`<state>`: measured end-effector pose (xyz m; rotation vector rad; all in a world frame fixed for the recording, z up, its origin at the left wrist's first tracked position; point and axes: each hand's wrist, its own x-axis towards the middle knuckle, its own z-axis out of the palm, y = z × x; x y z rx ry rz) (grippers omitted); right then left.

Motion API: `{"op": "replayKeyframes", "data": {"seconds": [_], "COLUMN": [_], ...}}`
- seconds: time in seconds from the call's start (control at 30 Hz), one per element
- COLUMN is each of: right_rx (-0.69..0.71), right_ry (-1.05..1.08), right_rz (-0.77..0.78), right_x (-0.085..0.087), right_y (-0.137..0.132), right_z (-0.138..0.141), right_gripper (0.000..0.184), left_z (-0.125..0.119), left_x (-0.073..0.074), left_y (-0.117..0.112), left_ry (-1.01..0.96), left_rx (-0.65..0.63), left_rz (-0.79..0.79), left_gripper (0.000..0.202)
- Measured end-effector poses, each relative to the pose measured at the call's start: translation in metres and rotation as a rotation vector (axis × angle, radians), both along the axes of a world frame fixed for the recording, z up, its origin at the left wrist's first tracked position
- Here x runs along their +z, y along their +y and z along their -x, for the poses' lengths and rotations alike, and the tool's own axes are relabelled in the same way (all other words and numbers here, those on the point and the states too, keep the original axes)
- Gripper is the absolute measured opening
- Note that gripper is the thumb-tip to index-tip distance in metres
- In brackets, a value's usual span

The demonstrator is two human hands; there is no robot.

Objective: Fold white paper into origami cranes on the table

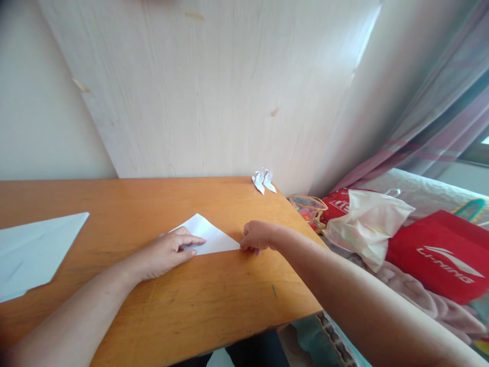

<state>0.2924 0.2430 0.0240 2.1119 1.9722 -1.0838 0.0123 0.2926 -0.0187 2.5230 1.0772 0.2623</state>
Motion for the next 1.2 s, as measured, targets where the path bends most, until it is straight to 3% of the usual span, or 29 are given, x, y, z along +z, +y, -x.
{"op": "replayKeyframes", "data": {"seconds": [0.27,0.63,0.97,1.2], "right_rx": [-0.002,-0.052,-0.148,-0.192], "right_ry": [0.070,0.148,0.110,0.060], "right_rz": [-0.011,-0.029,-0.254,-0.353], "right_x": [-0.006,-0.015,-0.024,-0.035], "right_y": [0.001,-0.002,-0.018,-0.021], "right_z": [-0.007,-0.017,0.000,0.006], "right_gripper": [0.009,0.004,0.017,0.009], "left_z": [-0.002,0.000,-0.002,-0.003], "left_x": [0.007,0.004,0.000,0.003], "left_y": [-0.004,-0.001,-0.006,-0.009], "left_ry": [0.025,0.024,-0.010,-0.012], "left_rx": [0.014,0.011,-0.038,-0.080], "left_rz": [0.018,0.025,-0.114,-0.162], "left_gripper": [0.040,0.040,0.039,0.039]}}
